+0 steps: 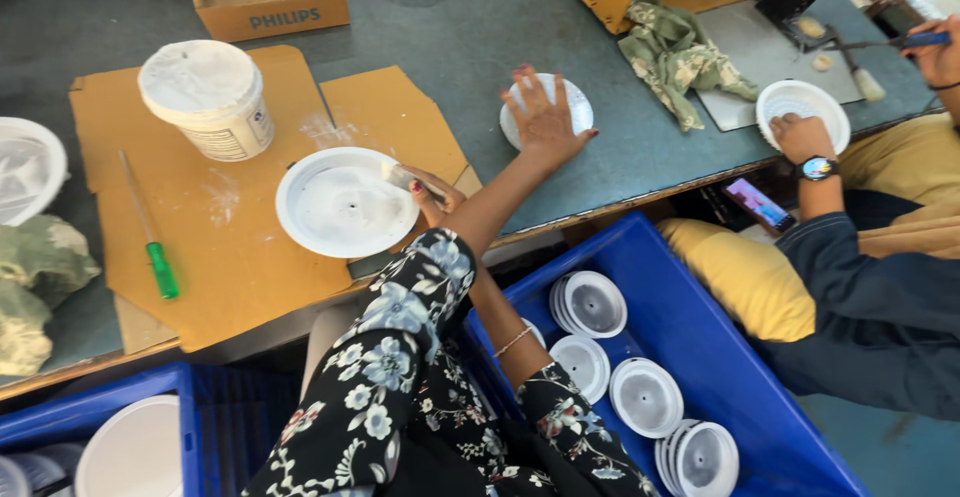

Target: The person scoops a white paste from a container and spreads it inside circular white LED housings using a small metal spatula. They handle each housing one at a time, apply the compound to the interior surface, and place the finished units into a blue crate.

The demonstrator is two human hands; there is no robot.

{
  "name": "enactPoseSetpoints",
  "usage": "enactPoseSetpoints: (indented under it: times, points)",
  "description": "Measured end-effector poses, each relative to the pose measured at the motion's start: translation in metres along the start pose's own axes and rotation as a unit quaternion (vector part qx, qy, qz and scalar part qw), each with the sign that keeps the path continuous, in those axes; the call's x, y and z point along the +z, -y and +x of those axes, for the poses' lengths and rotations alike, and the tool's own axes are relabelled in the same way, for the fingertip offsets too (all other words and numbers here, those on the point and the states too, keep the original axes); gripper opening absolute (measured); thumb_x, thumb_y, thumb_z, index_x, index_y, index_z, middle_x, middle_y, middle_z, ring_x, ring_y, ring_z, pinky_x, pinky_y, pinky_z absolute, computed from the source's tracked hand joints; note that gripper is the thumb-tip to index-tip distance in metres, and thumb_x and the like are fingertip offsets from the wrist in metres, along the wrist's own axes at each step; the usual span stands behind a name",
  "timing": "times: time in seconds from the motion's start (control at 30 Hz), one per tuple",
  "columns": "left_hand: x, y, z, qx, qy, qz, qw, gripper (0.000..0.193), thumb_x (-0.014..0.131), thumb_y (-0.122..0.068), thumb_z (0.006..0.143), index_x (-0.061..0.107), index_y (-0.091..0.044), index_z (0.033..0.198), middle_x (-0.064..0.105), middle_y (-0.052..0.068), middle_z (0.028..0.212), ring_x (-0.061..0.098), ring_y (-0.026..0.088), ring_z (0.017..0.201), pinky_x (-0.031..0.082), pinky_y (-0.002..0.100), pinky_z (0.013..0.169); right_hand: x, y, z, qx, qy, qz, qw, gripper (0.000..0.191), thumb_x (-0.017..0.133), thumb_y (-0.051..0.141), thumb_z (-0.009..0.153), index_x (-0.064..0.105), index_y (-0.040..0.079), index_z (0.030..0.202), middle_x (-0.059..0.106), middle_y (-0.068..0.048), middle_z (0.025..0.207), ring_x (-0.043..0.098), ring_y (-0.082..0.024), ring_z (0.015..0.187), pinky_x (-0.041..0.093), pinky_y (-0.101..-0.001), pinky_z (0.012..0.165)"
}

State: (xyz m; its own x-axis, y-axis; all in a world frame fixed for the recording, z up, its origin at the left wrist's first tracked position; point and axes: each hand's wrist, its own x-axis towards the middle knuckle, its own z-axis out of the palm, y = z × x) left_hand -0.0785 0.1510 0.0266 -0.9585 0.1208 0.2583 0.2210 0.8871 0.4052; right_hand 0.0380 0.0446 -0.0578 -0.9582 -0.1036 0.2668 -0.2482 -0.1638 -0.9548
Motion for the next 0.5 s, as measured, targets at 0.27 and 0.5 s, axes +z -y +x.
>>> enactPoseSetpoints:
  times: [0.27, 0.5]
  points:
    - [0.004, 0.004, 0.017, -0.035, 0.043, -0.074, 0.996, 0.126, 0.083, -0.069, 0.063, 0.023, -0.013, 0.157, 0.017, 0.04, 0.156, 0.009, 0.056, 0.148, 0.002, 0.082, 0.11, -0.01, 0.001, 0.0, -0.006, -0.015, -0.013, 1.0, 0.039, 0.066, 0.027, 0.103, 0.068, -0.003, 0.128, 0.072, -0.008, 0.118, 0.064, -0.014, 0.107, 0.05, -0.0287, 0.096]
    - [-0.071, 0.018, -0.021, 0.054, -0.07, -0.453, 0.887, 0.112, 0.084, -0.073, 0.07, 0.036, -0.014, 0.152, 0.044, 0.03, 0.148, 0.039, 0.043, 0.144, 0.032, 0.063, 0.124, 0.005, -0.018, 0.004, -0.015, -0.037, -0.031, 0.999, 0.037, 0.066, 0.025, 0.103, 0.067, -0.003, 0.127, 0.072, -0.007, 0.113, 0.063, -0.013, 0.102, 0.051, -0.0287, 0.092]
